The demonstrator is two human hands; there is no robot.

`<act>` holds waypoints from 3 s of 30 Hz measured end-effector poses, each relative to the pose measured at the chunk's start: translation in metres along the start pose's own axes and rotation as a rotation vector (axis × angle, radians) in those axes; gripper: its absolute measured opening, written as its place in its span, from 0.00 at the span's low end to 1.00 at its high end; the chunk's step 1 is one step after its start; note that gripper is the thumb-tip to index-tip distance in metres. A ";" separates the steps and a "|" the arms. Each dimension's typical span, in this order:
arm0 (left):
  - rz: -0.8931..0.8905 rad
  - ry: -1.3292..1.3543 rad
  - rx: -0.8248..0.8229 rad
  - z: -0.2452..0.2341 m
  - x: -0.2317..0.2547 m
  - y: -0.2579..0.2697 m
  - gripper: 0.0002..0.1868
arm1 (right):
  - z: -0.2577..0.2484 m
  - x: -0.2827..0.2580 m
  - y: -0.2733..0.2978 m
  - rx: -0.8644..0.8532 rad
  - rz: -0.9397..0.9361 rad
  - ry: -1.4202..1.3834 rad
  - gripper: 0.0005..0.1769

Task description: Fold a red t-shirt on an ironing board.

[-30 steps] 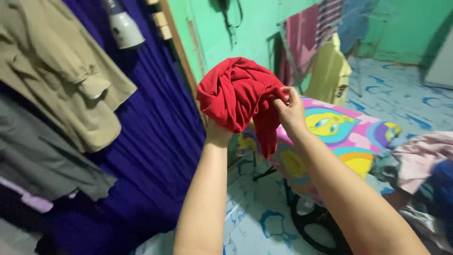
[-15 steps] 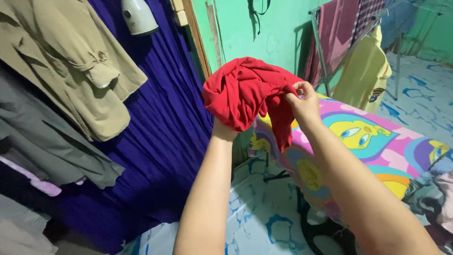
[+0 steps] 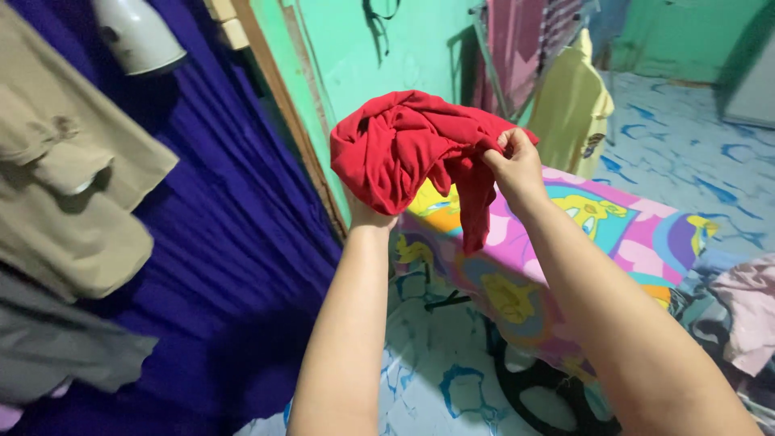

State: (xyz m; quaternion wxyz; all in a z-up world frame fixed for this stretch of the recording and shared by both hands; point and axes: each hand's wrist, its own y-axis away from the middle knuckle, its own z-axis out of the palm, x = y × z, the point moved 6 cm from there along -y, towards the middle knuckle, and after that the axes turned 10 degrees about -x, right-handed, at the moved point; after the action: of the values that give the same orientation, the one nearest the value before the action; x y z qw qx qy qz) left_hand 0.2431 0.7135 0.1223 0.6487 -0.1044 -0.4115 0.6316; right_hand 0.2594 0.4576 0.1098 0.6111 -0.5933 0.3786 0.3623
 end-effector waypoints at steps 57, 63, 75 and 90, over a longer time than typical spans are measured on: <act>-0.914 -1.544 0.044 -0.331 -0.360 -0.074 0.28 | -0.221 0.303 0.033 0.545 0.506 0.296 0.04; -0.701 -1.930 -0.201 -0.328 -0.350 -0.134 0.30 | -0.268 0.279 0.045 0.803 0.258 0.161 0.06; -0.454 -1.302 -0.558 -0.245 -0.354 -0.133 0.16 | -0.144 0.247 -0.026 0.521 0.420 0.225 0.12; -0.590 -1.443 -0.727 -0.172 -0.317 -0.101 0.41 | -0.147 0.241 -0.023 0.448 0.428 -0.200 0.14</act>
State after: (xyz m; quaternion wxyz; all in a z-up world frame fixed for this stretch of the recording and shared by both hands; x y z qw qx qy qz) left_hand 0.4750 0.4743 -0.0494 0.2921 0.2326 -0.9104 0.1779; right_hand 0.3832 0.3087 -0.0962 0.6705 -0.3125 0.5032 0.4467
